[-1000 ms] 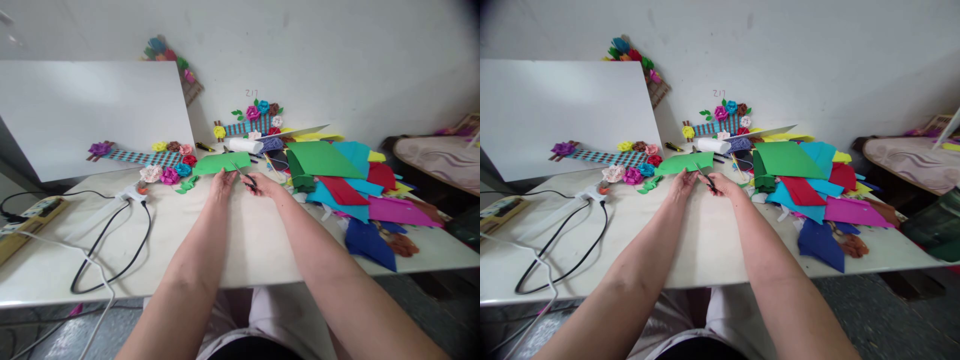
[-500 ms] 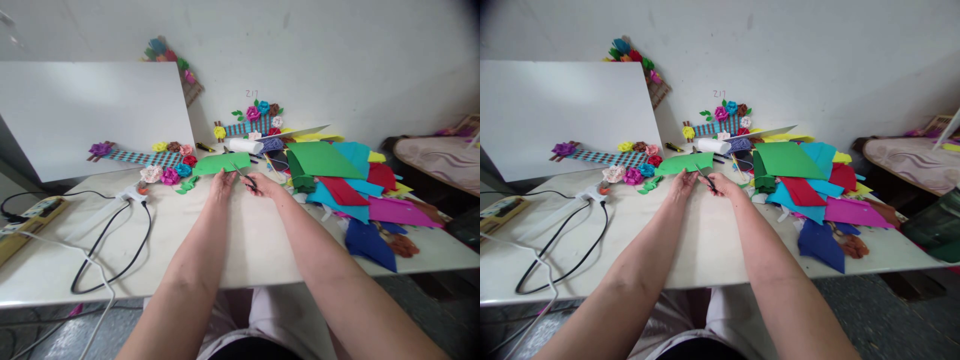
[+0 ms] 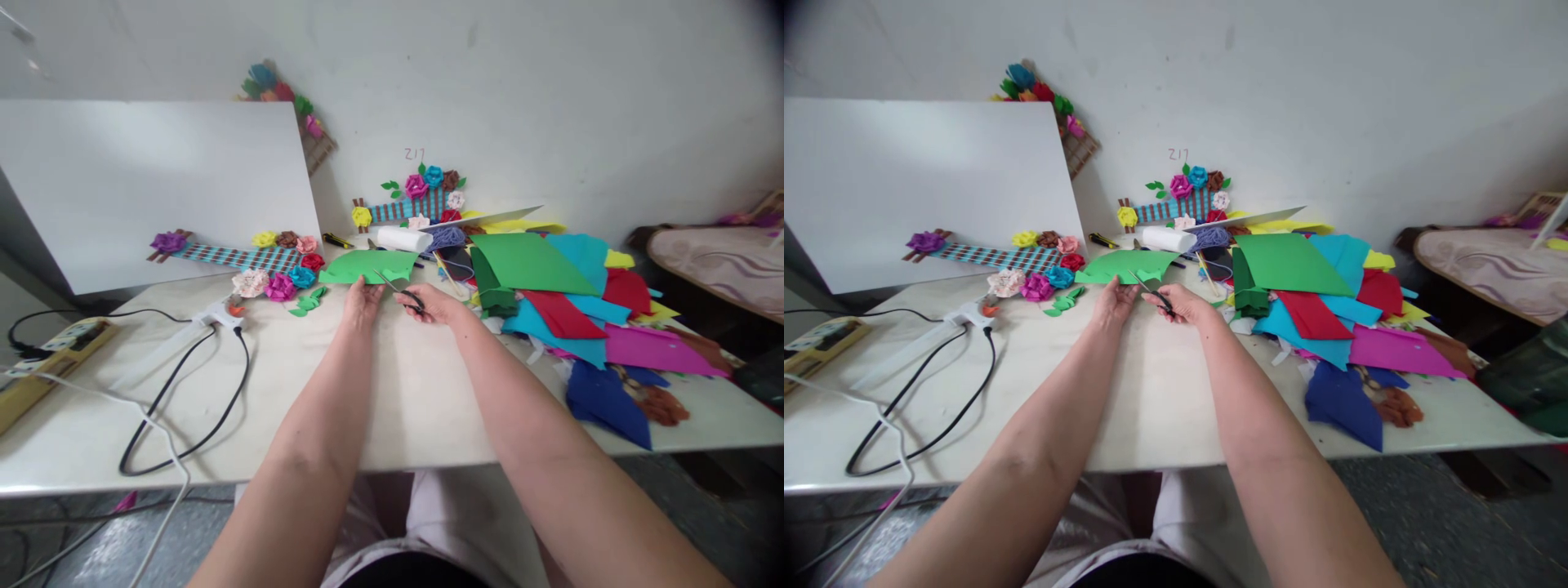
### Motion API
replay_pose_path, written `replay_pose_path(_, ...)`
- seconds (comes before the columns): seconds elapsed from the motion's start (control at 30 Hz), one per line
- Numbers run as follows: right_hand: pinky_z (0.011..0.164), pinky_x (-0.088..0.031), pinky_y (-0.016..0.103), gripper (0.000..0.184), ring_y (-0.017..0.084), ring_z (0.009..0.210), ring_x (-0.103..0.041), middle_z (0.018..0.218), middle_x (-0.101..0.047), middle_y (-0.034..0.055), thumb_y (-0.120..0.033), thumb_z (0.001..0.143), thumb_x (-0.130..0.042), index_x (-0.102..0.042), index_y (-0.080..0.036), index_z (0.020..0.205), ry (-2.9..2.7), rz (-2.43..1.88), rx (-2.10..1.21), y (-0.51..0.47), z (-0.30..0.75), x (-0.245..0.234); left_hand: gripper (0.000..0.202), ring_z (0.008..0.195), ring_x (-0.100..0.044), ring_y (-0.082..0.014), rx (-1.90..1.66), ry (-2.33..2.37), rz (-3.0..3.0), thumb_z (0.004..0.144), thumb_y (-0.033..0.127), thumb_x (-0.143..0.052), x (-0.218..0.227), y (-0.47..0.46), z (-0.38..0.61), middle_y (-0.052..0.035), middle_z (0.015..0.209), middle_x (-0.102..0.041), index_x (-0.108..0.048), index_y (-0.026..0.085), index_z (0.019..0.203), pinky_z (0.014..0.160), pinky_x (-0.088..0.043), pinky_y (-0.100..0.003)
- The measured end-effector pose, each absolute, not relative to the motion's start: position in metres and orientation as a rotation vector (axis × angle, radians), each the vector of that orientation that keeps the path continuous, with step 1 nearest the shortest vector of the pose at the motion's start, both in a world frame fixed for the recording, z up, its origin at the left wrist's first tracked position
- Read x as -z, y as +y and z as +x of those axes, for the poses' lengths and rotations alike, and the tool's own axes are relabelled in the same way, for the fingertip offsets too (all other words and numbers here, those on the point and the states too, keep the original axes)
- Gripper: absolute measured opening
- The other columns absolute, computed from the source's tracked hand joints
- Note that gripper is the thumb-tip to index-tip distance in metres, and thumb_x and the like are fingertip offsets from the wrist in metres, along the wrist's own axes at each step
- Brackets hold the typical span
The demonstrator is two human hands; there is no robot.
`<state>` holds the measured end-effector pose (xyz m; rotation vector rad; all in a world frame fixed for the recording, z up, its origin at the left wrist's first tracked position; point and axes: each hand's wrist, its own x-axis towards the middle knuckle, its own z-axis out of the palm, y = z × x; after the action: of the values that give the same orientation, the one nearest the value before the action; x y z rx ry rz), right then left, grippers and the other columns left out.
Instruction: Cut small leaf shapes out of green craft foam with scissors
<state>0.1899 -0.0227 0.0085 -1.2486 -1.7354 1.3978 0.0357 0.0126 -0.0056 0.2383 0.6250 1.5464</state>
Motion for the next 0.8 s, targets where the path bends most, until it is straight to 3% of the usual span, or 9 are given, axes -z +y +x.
replay_pose_path(0.23,0.025,-0.023,0.016,0.02,0.004,0.031,-0.04,0.049,-0.049,-0.0072,-0.033,0.082,-0.059,-0.048,-0.017,0.076,-1.749,-1.231,-1.461,-0.028,0.192,-0.013,0.019,0.06,-0.063,-0.0137,-1.554,0.644,0.197,0.092,0.023,-0.042,0.002,0.011,0.033,-0.0029,0.065,-0.063,-0.059,0.014,0.096,0.068,-0.055,-0.028)
replay_pose_path(0.6,0.026,-0.027,0.016,0.021,0.005,0.032,-0.042,0.05,-0.051,-0.0053,-0.034,0.083,-0.059,-0.053,-0.014,0.082,-1.753,-1.228,-1.519,-0.031,0.195,-0.015,0.014,0.055,-0.061,-0.0132,-1.551,0.635,0.206,0.09,0.018,-0.045,0.002,0.01,0.029,-0.0017,0.064,-0.063,-0.059,0.016,0.092,0.066,-0.055,-0.029)
replay_pose_path(0.8,0.026,-0.027,0.016,0.025,0.005,0.033,-0.043,0.05,-0.052,-0.0041,-0.037,0.084,-0.059,-0.054,-0.013,0.08,-1.708,-1.276,-1.505,-0.035,0.192,-0.019,0.013,0.058,-0.062,-0.013,-1.534,0.649,0.231,0.09,0.017,-0.046,0.001,0.007,0.03,-0.0016,0.066,-0.063,-0.058,0.015,0.093,0.072,-0.055,-0.031)
